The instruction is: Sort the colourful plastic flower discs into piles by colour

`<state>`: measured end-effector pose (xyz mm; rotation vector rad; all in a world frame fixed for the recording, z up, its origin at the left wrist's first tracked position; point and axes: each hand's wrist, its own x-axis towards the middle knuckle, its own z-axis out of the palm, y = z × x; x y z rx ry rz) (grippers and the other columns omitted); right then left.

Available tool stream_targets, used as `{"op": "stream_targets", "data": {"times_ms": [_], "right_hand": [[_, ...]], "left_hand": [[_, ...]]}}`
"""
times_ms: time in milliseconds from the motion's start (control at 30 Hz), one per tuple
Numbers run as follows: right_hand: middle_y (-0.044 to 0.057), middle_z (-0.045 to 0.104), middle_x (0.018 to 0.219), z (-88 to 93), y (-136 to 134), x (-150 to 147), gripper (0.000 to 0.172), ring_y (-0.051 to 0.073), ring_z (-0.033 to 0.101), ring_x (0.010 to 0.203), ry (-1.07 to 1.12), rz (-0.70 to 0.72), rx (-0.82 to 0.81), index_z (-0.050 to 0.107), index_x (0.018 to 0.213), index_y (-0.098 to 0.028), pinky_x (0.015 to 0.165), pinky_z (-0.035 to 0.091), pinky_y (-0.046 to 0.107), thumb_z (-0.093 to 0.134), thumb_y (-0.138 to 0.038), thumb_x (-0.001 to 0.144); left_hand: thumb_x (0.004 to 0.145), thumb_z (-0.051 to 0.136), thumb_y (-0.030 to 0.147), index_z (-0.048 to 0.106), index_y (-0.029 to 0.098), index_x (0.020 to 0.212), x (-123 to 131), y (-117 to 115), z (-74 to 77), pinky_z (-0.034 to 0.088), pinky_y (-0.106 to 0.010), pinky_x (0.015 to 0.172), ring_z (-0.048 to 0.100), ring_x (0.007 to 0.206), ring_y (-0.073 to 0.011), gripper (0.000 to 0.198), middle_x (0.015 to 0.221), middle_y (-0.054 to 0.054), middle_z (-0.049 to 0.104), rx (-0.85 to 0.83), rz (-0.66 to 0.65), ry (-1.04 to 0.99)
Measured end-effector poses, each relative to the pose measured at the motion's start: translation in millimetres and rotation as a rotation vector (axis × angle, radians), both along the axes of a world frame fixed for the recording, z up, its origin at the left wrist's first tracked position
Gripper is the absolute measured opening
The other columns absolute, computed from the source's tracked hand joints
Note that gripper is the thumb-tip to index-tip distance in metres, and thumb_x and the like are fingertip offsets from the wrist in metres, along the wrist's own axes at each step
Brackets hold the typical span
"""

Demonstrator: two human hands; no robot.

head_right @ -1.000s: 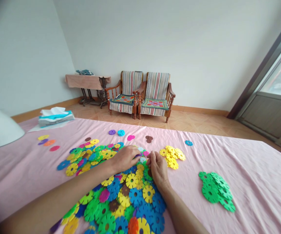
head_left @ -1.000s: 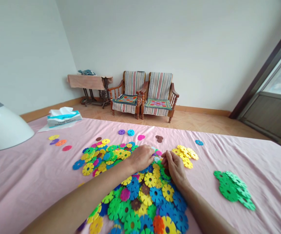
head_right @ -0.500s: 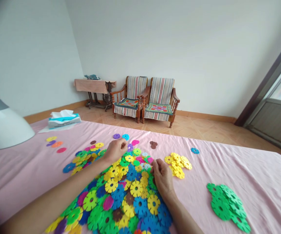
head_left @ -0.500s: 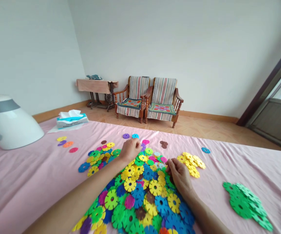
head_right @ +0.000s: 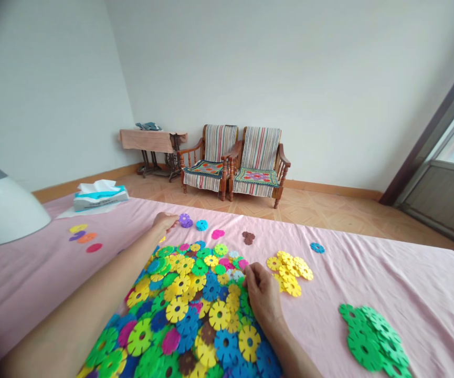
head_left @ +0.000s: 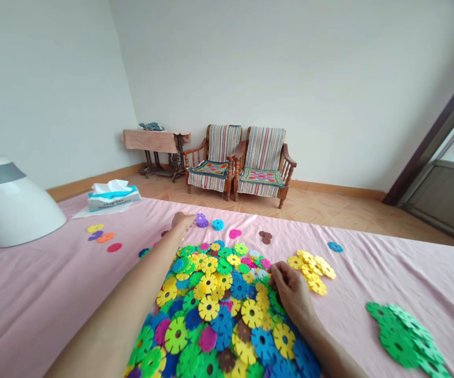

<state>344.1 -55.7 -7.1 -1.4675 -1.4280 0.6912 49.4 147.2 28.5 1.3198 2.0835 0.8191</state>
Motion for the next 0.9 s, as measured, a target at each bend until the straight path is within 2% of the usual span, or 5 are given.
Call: {"op": "stream_targets", "data": {"times_ms": [133,333,700,900], "right_hand": [[-0.001,0.056,0.055,-0.2,0.1,0.1,0.043,0.013,0.048,0.049,-0.011,0.003,0.007,0.059,0.073,-0.018,0.046,0.034,0.024,0.043,-0.056,0.086],[-0.001,0.056,0.055,-2.2,0.4,0.1,0.043,0.014,0.05,0.05,-0.027,0.0,0.02,0.059,0.073,-0.018,0.048,0.035,0.024,0.043,-0.056,0.087],[-0.001,0.056,0.054,-0.6,0.2,-0.1,0.042,0.014,0.051,0.05,-0.03,-0.014,0.019,0.061,0.072,-0.018,0.049,0.035,0.024,0.044,-0.054,0.086],[0.0,0.057,0.054,-1.2,0.4,0.3,0.041,0.015,0.052,0.051,-0.035,-0.009,0.024,0.06,0.072,-0.018,0.05,0.035,0.024,0.044,-0.054,0.086]], "left_hand": [[0.091,0.057,0.031,0.055,0.014,0.117,-2.9,8.4,-2.8,0.053,-0.04,0.08,0.061,0.096,-0.0207,0.031,0.116,-0.009,0.058,-0.118,-0.008,-0.039],[0.091,0.057,0.031,0.055,0.015,0.118,-4.7,15.3,-3.3,0.053,-0.04,0.08,0.061,0.097,-0.0208,0.031,0.117,-0.009,0.058,-0.163,-0.022,-0.043],[0.092,0.057,0.031,0.056,0.014,0.116,-2.4,16.6,-3.8,0.054,-0.038,0.078,0.062,0.093,-0.0198,0.029,0.113,-0.008,0.059,-0.169,-0.024,0.011],[0.092,0.056,0.031,0.055,0.014,0.117,2.9,-1.4,9.0,0.054,-0.039,0.079,0.061,0.095,-0.0201,0.031,0.114,-0.009,0.059,-0.046,-0.071,0.089]]}}
